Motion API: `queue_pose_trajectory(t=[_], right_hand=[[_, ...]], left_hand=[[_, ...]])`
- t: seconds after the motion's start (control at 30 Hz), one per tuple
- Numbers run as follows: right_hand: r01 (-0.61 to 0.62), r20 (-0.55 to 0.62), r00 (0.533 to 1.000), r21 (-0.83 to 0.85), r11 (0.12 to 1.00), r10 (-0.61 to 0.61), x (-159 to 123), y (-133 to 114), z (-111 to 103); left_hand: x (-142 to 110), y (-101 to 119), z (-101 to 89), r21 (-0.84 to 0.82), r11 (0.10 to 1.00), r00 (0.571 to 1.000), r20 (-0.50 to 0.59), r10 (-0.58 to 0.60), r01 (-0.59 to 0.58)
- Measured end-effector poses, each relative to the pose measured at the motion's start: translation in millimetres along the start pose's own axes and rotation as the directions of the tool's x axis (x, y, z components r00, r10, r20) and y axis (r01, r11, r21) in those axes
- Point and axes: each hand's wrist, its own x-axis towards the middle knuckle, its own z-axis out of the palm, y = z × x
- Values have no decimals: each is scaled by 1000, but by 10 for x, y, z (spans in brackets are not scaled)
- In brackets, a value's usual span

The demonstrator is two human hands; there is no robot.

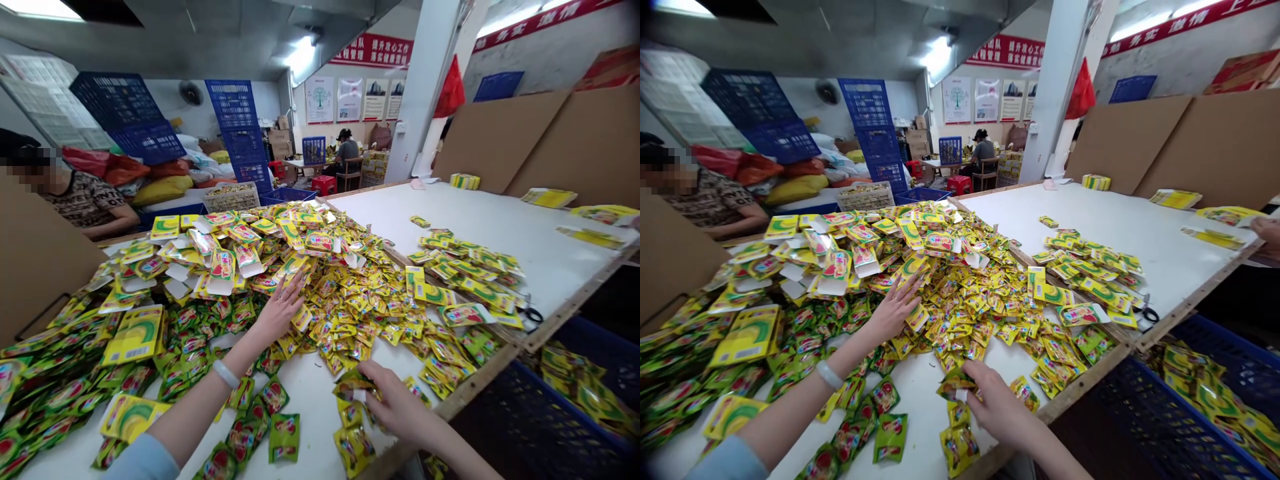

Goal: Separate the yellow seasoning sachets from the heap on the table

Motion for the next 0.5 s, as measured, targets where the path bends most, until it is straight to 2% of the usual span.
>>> queue_pose_trajectory(t=[0.07,0.13,0.2,0.27,0.3,0.33,0.43,0.47,0.5], right_hand=[[-41,-52,997,220,975,54,24,-21,-78],[-47,-79,993,452,891,93,90,-98,-184],[-41,-112,984,617,786,139,193,-236,-268],[-13,-154,974,700,714,168,310,-413,-286],[17,-172,973,719,695,155,362,-503,-267],[57,-189,975,720,692,117,406,-586,-233],[213,-188,974,595,775,-123,463,-752,-108],[260,-163,965,520,814,-204,459,-780,-83],[290,-126,957,438,851,-261,445,-799,-74]], left_hand=[[-94,82,57,-111,992,997,-49,-63,57],[-289,237,153,-257,955,983,-69,-169,146],[-527,455,275,-409,883,964,-27,-264,230],[-740,709,396,-536,796,952,50,-301,280],[-823,832,445,-613,729,944,93,-317,305],[-887,944,480,-709,617,927,146,-344,341],[-992,1161,499,-886,241,864,273,-423,397],[-1009,1192,482,-902,167,850,294,-437,398],[-1021,1208,461,-907,147,846,296,-442,395]])
